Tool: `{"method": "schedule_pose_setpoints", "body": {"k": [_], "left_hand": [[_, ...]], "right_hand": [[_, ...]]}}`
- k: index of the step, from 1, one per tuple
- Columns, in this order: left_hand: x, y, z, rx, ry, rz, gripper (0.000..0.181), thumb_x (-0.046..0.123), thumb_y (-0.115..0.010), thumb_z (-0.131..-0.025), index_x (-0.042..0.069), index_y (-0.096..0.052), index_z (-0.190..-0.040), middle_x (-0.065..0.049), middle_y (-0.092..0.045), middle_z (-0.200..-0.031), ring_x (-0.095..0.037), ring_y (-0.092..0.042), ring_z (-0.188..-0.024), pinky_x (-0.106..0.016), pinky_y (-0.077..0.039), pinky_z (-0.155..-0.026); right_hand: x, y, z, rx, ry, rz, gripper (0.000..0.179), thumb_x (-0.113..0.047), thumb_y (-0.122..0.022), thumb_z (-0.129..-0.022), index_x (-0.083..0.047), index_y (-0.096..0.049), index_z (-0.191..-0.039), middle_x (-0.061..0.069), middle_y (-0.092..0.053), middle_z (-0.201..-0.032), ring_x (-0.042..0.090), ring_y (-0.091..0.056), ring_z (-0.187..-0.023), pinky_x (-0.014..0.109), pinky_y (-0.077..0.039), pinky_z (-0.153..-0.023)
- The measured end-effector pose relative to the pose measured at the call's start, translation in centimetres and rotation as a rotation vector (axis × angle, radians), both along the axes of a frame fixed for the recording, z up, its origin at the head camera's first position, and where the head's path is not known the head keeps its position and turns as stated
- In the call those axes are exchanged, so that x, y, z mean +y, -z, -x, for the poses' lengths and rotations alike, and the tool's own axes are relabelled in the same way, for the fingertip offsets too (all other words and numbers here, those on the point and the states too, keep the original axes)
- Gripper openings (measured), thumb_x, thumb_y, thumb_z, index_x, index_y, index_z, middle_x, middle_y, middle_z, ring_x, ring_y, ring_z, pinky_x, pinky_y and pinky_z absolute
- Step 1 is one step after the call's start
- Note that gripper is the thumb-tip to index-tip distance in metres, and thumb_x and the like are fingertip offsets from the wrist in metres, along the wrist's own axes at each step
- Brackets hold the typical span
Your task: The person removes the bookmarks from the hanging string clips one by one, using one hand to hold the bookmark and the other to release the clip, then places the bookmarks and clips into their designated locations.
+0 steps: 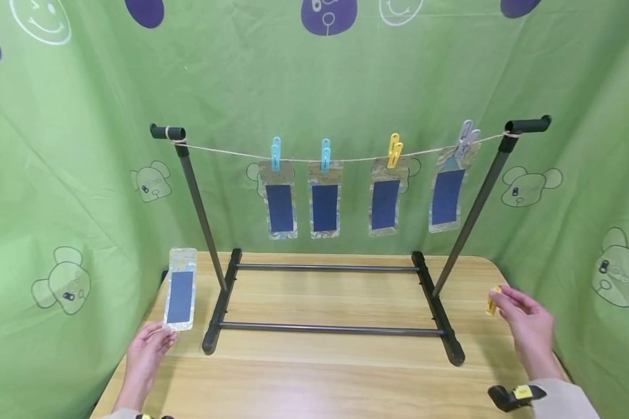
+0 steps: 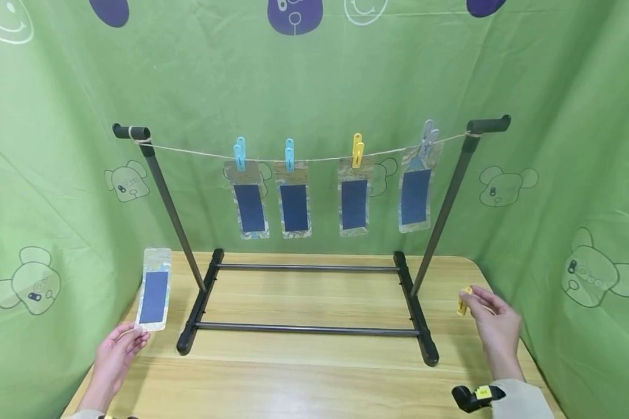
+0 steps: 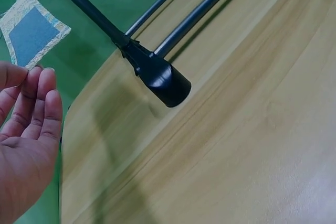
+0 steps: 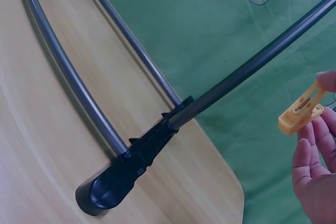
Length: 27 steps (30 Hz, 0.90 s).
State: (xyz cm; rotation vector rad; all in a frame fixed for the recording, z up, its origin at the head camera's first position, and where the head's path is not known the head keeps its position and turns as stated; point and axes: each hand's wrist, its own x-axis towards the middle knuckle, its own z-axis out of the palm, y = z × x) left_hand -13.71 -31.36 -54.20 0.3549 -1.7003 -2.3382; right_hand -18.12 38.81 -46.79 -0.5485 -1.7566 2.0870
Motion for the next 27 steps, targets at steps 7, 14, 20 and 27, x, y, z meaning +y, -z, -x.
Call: {"method": "schedule_pose_setpoints", "body": {"k": [7,14,20,27], "left_hand": [[-0.3,0.4,0.3,-0.084,0.001,0.040,0.010,0.000,-0.059,-0.094,0.006,-0.061,-0.102,-0.002,-0.070,-0.086,-0.011,-0.066,-0.080,-0.024,-0.056,-0.081],[-0.6,1.2,0.5,-0.167,-0.010,0.054,0.011,0.003,-0.061,-0.094,0.007,-0.059,-0.105,0.000,-0.070,-0.087,-0.010,-0.066,-0.082,-0.024,-0.055,-0.084],[-0.7,1.7,0.8,-0.198,-0.015,0.064,0.013,0.003,-0.060,-0.095,0.006,-0.057,-0.107,0.001,-0.070,-0.086,-0.009,-0.066,-0.082,-0.024,-0.055,-0.084],[-0.8,2.3,1.1,-0.233,-0.035,0.056,0.012,0.002,-0.059,-0.094,0.012,-0.060,-0.100,0.002,-0.070,-0.083,-0.009,-0.066,-0.080,-0.025,-0.055,-0.084]], "right_hand": [[0.4,1.1,0.4,-0.114,0.029,-0.126,0.034,-0.017,-0.085,-0.076,-0.018,-0.071,-0.107,-0.016,-0.066,-0.085,-0.002,-0.060,-0.076,0.008,-0.050,-0.062],[0.3,2.0,0.8,-0.207,0.031,-0.240,0.039,-0.025,-0.086,-0.075,-0.018,-0.069,-0.110,-0.020,-0.064,-0.083,-0.003,-0.059,-0.075,0.010,-0.047,-0.059],[0.3,3.0,1.3,-0.234,0.045,-0.288,0.040,-0.025,-0.087,-0.074,-0.017,-0.069,-0.108,-0.021,-0.065,-0.080,-0.004,-0.060,-0.070,0.011,-0.049,-0.057],[0.6,4.4,1.6,-0.286,0.035,-0.405,0.042,-0.027,-0.085,-0.076,-0.014,-0.066,-0.112,-0.024,-0.061,-0.077,-0.005,-0.058,-0.068,0.012,-0.051,-0.057]]}}
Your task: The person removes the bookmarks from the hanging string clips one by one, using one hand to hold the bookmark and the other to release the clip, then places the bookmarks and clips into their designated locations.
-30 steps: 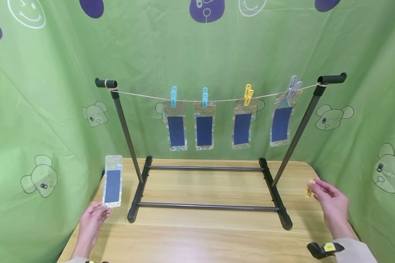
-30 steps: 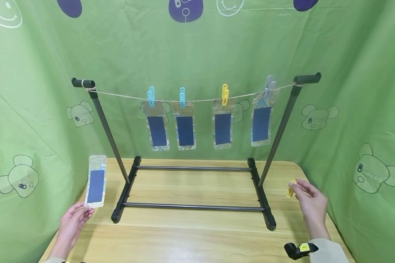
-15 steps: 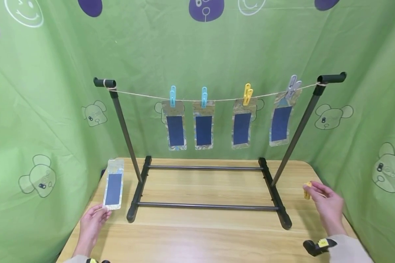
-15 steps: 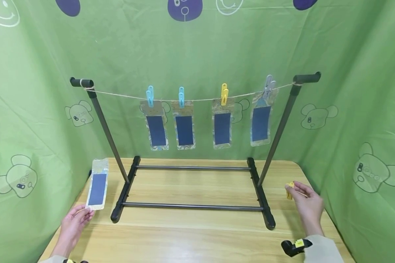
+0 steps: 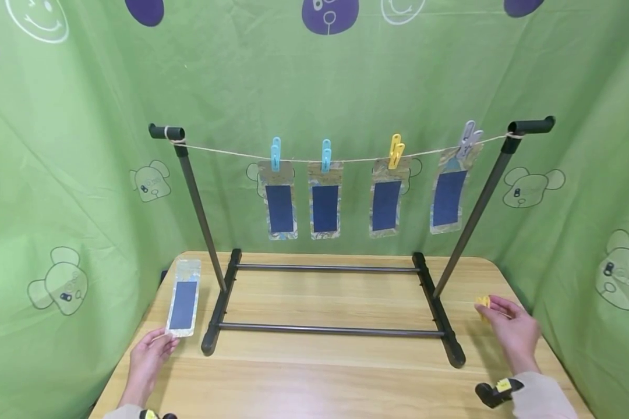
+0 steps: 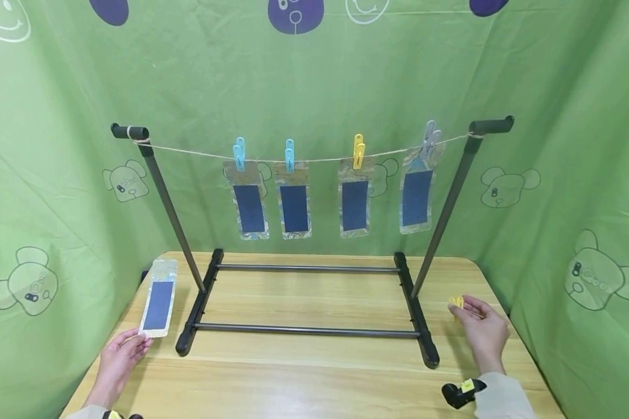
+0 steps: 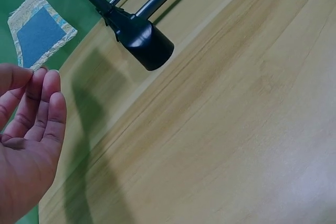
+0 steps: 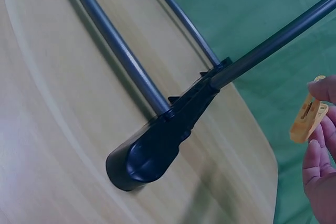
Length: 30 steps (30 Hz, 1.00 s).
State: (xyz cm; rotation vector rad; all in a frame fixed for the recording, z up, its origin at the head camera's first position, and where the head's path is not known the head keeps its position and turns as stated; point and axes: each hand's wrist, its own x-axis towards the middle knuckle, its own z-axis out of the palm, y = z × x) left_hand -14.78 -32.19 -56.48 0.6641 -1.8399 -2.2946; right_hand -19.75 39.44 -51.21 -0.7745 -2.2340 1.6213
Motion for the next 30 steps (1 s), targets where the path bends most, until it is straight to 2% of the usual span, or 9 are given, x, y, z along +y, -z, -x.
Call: {"method": "schedule_pose_setpoints", "body": {"k": [3,6,11,14,19,22,26,30], "left_hand": [[-0.1,0.1,0.0,-0.009,0.014,0.017,0.012,0.001,-0.058,-0.095,0.008,-0.058,-0.104,0.002,-0.070,-0.083,-0.009,-0.067,-0.081,-0.026,-0.055,-0.085],[-0.2,0.2,-0.1,-0.028,0.053,0.052,0.018,0.002,-0.057,-0.096,0.001,-0.053,-0.113,0.002,-0.069,-0.087,-0.009,-0.066,-0.084,-0.027,-0.054,-0.088],[-0.4,0.4,-0.1,-0.089,0.104,0.101,0.035,0.004,-0.057,-0.096,-0.007,-0.045,-0.127,0.000,-0.068,-0.092,-0.009,-0.065,-0.087,-0.027,-0.053,-0.090],[-0.5,0.6,-0.1,-0.118,0.118,0.105,0.036,0.003,-0.058,-0.095,-0.008,-0.045,-0.127,-0.002,-0.067,-0.092,-0.009,-0.065,-0.085,-0.027,-0.054,-0.088],[-0.7,0.9,-0.1,-0.121,0.122,0.085,0.025,0.000,-0.057,-0.094,-0.004,-0.050,-0.118,-0.002,-0.068,-0.087,-0.010,-0.066,-0.081,-0.027,-0.056,-0.084],[-0.8,0.9,0.1,-0.120,0.129,0.076,0.024,-0.001,-0.056,-0.095,-0.005,-0.050,-0.118,-0.002,-0.068,-0.086,-0.010,-0.066,-0.081,-0.027,-0.056,-0.083],[-1.2,1.0,0.4,-0.134,0.149,0.082,0.032,0.000,-0.055,-0.096,-0.011,-0.045,-0.124,-0.004,-0.068,-0.088,-0.011,-0.067,-0.082,-0.027,-0.056,-0.083],[-1.4,0.9,1.0,-0.141,0.169,0.085,0.041,0.001,-0.055,-0.097,-0.015,-0.037,-0.130,-0.005,-0.069,-0.090,-0.011,-0.067,-0.082,-0.027,-0.056,-0.083]], "right_hand": [[0.2,0.5,0.0,-0.021,-0.015,-0.058,0.049,-0.027,-0.083,-0.078,-0.008,-0.063,-0.119,-0.025,-0.059,-0.078,-0.007,-0.056,-0.069,0.012,-0.051,-0.058],[0.4,1.0,0.0,-0.025,-0.018,-0.083,0.054,-0.023,-0.082,-0.080,-0.001,-0.060,-0.123,-0.025,-0.059,-0.079,-0.009,-0.055,-0.069,0.010,-0.051,-0.060],[0.8,1.8,0.1,-0.012,-0.035,-0.063,0.053,-0.012,-0.080,-0.081,0.005,-0.056,-0.125,-0.024,-0.059,-0.078,-0.010,-0.056,-0.068,0.010,-0.052,-0.062],[1.0,2.3,0.1,-0.003,-0.042,-0.084,0.052,-0.007,-0.078,-0.081,0.009,-0.055,-0.125,-0.020,-0.062,-0.079,-0.011,-0.056,-0.066,0.009,-0.052,-0.061],[1.4,3.0,0.2,-0.020,-0.035,-0.188,0.047,-0.007,-0.077,-0.080,0.011,-0.058,-0.120,-0.009,-0.067,-0.078,-0.013,-0.052,-0.062,0.009,-0.049,-0.055],[1.5,3.2,0.3,-0.040,-0.044,-0.222,0.046,-0.010,-0.076,-0.081,0.010,-0.060,-0.118,-0.010,-0.066,-0.075,-0.012,-0.051,-0.060,0.009,-0.046,-0.054],[1.4,3.4,0.4,-0.084,-0.090,-0.254,0.050,-0.016,-0.077,-0.082,0.009,-0.058,-0.121,-0.012,-0.066,-0.077,-0.010,-0.052,-0.062,0.010,-0.045,-0.056],[1.3,3.8,0.5,-0.114,-0.123,-0.275,0.050,-0.017,-0.077,-0.083,0.009,-0.057,-0.122,-0.001,-0.070,-0.083,-0.006,-0.054,-0.061,0.015,-0.048,-0.054]]}}
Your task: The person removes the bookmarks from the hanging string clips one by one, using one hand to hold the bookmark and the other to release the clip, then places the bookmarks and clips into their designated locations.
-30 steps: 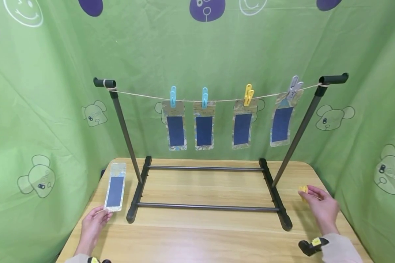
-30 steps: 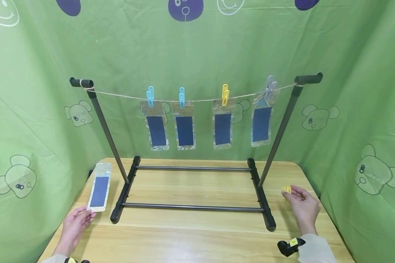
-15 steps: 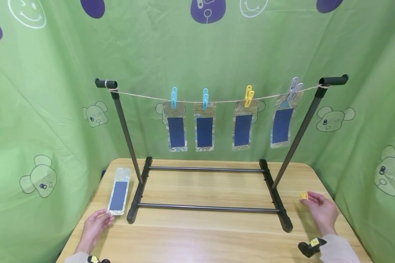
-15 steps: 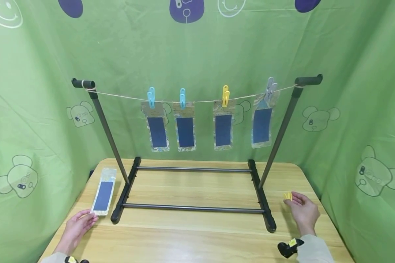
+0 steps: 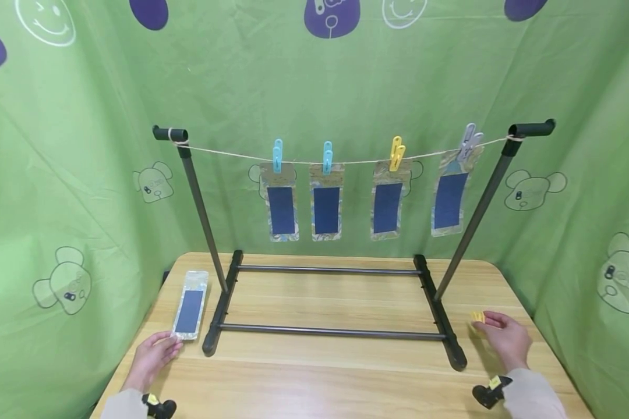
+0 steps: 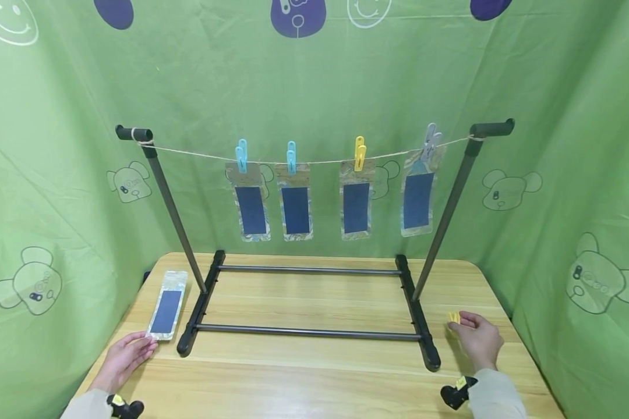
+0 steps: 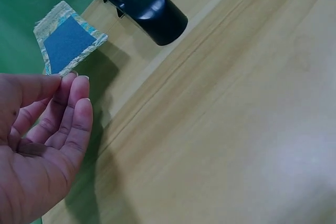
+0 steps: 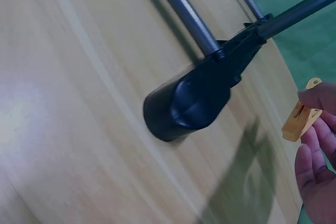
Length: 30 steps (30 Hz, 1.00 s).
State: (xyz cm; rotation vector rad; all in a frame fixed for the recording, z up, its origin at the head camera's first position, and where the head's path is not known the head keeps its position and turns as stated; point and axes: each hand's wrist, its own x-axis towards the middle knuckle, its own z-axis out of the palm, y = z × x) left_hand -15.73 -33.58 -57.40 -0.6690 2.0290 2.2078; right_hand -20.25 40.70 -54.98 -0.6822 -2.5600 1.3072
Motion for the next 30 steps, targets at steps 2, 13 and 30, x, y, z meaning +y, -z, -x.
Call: {"method": "schedule_pose_setpoints", "body": {"k": [2,13,30], "left_hand": [[0.0,0.0,0.2,0.000,-0.003,-0.008,0.042,0.000,-0.054,-0.097,-0.016,-0.036,-0.131,-0.005,-0.069,-0.089,-0.011,-0.067,-0.081,-0.027,-0.056,-0.083],[0.1,0.7,0.9,-0.019,-0.003,-0.020,0.034,-0.002,-0.052,-0.097,-0.017,-0.040,-0.125,-0.006,-0.069,-0.086,-0.013,-0.067,-0.079,-0.026,-0.057,-0.079],[0.1,0.7,1.4,-0.035,-0.041,-0.001,0.030,-0.004,-0.054,-0.095,-0.016,-0.047,-0.120,-0.007,-0.068,-0.083,-0.014,-0.067,-0.076,-0.025,-0.058,-0.076]], "right_hand": [[-0.1,0.2,0.0,-0.004,-0.012,-0.015,0.049,-0.016,-0.075,-0.083,0.010,-0.057,-0.121,0.006,-0.071,-0.086,-0.004,-0.055,-0.061,0.017,-0.049,-0.053],[-0.1,1.3,-0.1,-0.034,-0.017,-0.088,0.050,-0.020,-0.076,-0.082,0.011,-0.059,-0.117,0.018,-0.070,-0.094,-0.001,-0.054,-0.063,0.015,-0.042,-0.058],[-0.8,2.3,0.1,-0.051,-0.030,-0.090,0.047,-0.016,-0.076,-0.081,0.013,-0.058,-0.114,0.020,-0.069,-0.089,0.010,-0.058,-0.064,0.037,-0.047,-0.070]]}}
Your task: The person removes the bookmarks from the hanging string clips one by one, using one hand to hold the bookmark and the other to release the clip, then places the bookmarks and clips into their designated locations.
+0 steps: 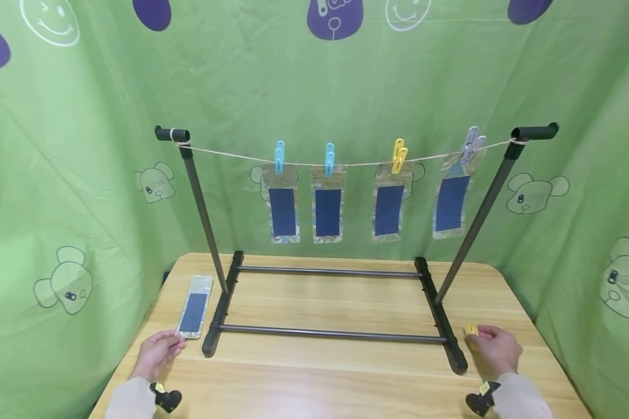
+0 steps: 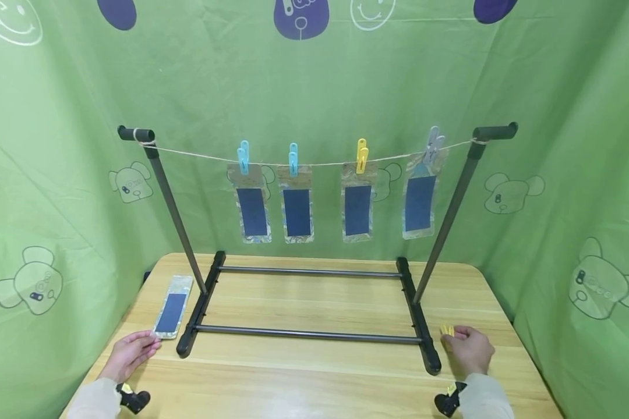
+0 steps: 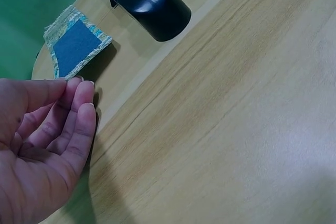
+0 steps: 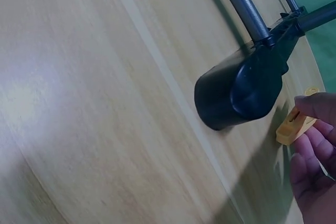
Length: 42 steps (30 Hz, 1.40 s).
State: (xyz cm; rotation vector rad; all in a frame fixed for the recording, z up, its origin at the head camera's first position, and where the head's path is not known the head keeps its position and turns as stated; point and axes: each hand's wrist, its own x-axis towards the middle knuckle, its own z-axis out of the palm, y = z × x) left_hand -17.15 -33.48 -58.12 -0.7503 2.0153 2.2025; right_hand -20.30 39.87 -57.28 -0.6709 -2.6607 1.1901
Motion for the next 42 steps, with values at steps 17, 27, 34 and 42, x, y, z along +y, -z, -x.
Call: {"method": "schedule_pose_setpoints", "body": {"k": [17,27,34,42], "left_hand": [[0.7,-0.2,-0.2,-0.012,-0.078,0.048,0.030,-0.006,-0.055,-0.093,-0.019,-0.047,-0.119,-0.008,-0.068,-0.075,-0.013,-0.067,-0.068,-0.024,-0.059,-0.068],[0.6,0.3,0.0,-0.014,-0.111,0.068,0.034,-0.006,-0.055,-0.092,-0.018,-0.045,-0.122,-0.008,-0.067,-0.074,-0.014,-0.067,-0.068,-0.024,-0.059,-0.068],[0.5,0.3,0.0,-0.003,-0.113,0.072,0.036,-0.005,-0.055,-0.093,-0.018,-0.044,-0.125,-0.007,-0.068,-0.076,-0.014,-0.067,-0.069,-0.025,-0.059,-0.070],[0.6,0.0,-0.3,0.005,-0.118,0.051,0.039,-0.005,-0.058,-0.093,-0.017,-0.043,-0.127,-0.008,-0.069,-0.077,-0.013,-0.067,-0.070,-0.025,-0.059,-0.071]], "right_hand": [[-0.3,1.1,-0.1,-0.009,0.021,-0.040,0.043,-0.017,-0.075,-0.080,0.010,-0.062,-0.111,0.019,-0.070,-0.089,0.033,-0.062,-0.077,0.045,-0.043,-0.071],[-0.6,1.5,0.0,-0.022,0.061,0.003,0.045,-0.018,-0.076,-0.079,0.009,-0.062,-0.112,0.018,-0.069,-0.087,0.034,-0.061,-0.082,0.048,-0.040,-0.075],[-0.5,1.8,0.1,-0.017,0.076,0.012,0.047,-0.021,-0.078,-0.079,0.009,-0.062,-0.111,0.016,-0.069,-0.086,0.037,-0.059,-0.086,0.046,-0.040,-0.074],[-0.7,1.7,-0.1,-0.017,0.077,0.029,0.047,-0.022,-0.077,-0.080,0.009,-0.062,-0.111,0.017,-0.069,-0.087,0.039,-0.054,-0.095,0.050,-0.038,-0.079]]}}
